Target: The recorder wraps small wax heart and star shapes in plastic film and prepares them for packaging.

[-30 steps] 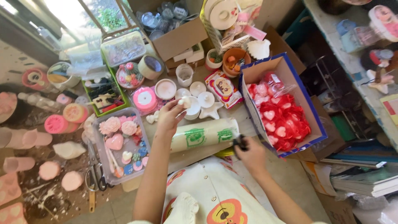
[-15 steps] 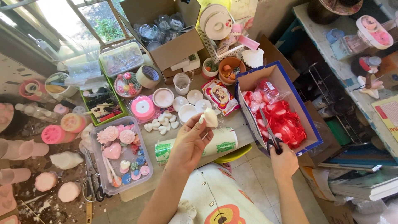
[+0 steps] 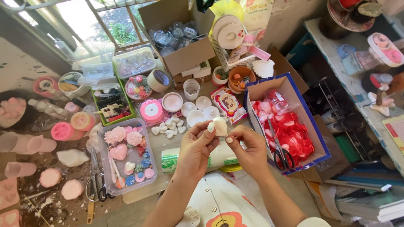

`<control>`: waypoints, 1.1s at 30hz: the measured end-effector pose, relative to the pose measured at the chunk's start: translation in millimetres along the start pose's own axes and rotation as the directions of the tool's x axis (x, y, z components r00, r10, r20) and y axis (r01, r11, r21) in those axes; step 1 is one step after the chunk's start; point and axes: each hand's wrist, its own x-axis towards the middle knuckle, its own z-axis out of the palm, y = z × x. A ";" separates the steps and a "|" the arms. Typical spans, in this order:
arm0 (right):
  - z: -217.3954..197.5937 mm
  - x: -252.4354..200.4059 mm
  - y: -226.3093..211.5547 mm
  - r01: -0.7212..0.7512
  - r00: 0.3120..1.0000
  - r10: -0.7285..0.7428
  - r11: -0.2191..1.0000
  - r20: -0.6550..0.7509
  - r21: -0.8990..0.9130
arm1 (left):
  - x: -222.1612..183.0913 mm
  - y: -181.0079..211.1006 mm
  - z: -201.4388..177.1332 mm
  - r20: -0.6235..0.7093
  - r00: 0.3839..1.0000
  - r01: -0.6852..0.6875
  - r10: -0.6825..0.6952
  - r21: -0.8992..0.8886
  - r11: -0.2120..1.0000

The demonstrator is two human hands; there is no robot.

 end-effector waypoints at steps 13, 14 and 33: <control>2.3 25.5 -6.7 0.109 0.992 -0.118 0.980 0.045 0.165 | -2.5 39.6 0.9 0.152 0.970 0.190 -0.192 0.031 0.981; -0.8 31.9 -12.0 0.109 0.992 -0.117 0.981 0.039 0.163 | 0.2 42.6 2.0 0.154 0.968 0.193 -0.197 0.035 0.980; -88.1 92.5 -32.6 0.413 0.911 -0.400 0.882 0.104 -0.228 | 30.0 62.2 86.7 0.306 0.773 0.437 -0.556 0.379 0.816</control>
